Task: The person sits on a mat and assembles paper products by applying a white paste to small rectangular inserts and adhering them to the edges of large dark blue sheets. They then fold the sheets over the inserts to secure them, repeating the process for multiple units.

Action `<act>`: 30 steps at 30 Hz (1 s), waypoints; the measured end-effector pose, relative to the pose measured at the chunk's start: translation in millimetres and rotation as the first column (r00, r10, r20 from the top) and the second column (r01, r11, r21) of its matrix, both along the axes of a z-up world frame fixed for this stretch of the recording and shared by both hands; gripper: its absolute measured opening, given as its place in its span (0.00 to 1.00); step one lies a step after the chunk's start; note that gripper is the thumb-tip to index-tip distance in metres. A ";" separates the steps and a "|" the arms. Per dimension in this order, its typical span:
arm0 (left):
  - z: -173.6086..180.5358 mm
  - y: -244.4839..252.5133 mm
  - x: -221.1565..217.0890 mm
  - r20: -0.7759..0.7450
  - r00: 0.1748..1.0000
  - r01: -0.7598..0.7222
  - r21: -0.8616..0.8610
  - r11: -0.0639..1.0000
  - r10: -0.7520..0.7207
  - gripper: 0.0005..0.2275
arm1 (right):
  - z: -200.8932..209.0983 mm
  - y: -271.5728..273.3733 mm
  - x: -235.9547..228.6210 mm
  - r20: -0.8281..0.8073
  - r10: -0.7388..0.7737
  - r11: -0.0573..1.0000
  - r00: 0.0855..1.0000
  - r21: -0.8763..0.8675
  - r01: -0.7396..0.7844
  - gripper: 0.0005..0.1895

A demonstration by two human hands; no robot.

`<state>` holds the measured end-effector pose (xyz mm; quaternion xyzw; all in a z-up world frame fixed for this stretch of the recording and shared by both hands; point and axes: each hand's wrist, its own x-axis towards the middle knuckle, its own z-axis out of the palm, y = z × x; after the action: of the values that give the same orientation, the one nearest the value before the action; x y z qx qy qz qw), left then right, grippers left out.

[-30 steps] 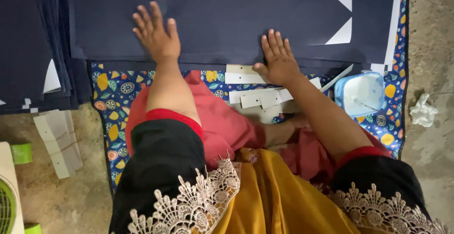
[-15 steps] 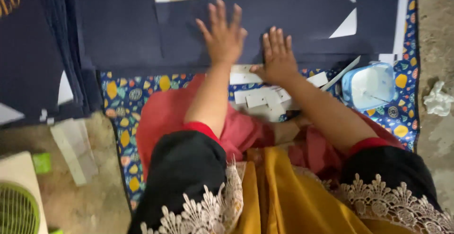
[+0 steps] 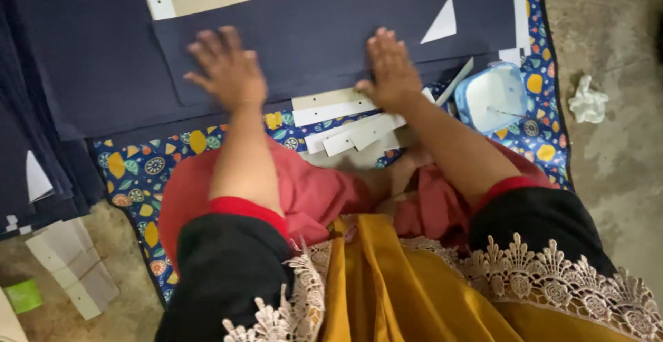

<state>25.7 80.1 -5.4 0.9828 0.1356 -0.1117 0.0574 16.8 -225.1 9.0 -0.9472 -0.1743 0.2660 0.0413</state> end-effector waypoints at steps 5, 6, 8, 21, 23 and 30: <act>-45.4 78.7 -5.3 0.108 0.810 -0.568 -0.105 0.817 0.577 0.25 | -16.0 -63.1 18.1 0.079 -0.347 0.930 0.935 -0.102 0.353 0.48; -45.8 79.3 -6.0 0.108 0.809 -0.569 -0.107 0.816 0.578 0.25 | -27.4 -69.8 18.5 0.081 -0.345 0.930 0.935 -0.103 0.352 0.48; -46.5 80.8 -4.0 0.148 0.765 -0.623 -0.073 0.778 0.627 0.27 | -50.3 -83.1 22.0 0.161 -0.421 0.900 0.893 -0.049 0.433 0.49; -97.0 73.7 20.8 0.255 0.660 -0.698 -0.139 0.702 0.707 0.36 | -131.4 -62.9 24.4 0.385 -0.685 0.728 0.618 0.347 0.591 0.48; -105.7 69.9 12.8 0.081 0.656 -0.670 -0.396 0.628 0.750 0.34 | -160.7 -29.9 11.8 0.326 -0.850 0.521 0.414 0.635 0.570 0.43; -63.9 -37.1 -21.1 -0.315 0.809 -0.466 -0.858 0.215 0.497 0.33 | -80.0 102.1 -45.4 -0.812 -0.564 -0.462 0.152 0.462 0.757 0.57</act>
<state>4.6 43.0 -69.3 0.6942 0.3475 -0.1292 0.6170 -28.6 -123.0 -71.0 -0.5509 0.3766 0.0932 0.7389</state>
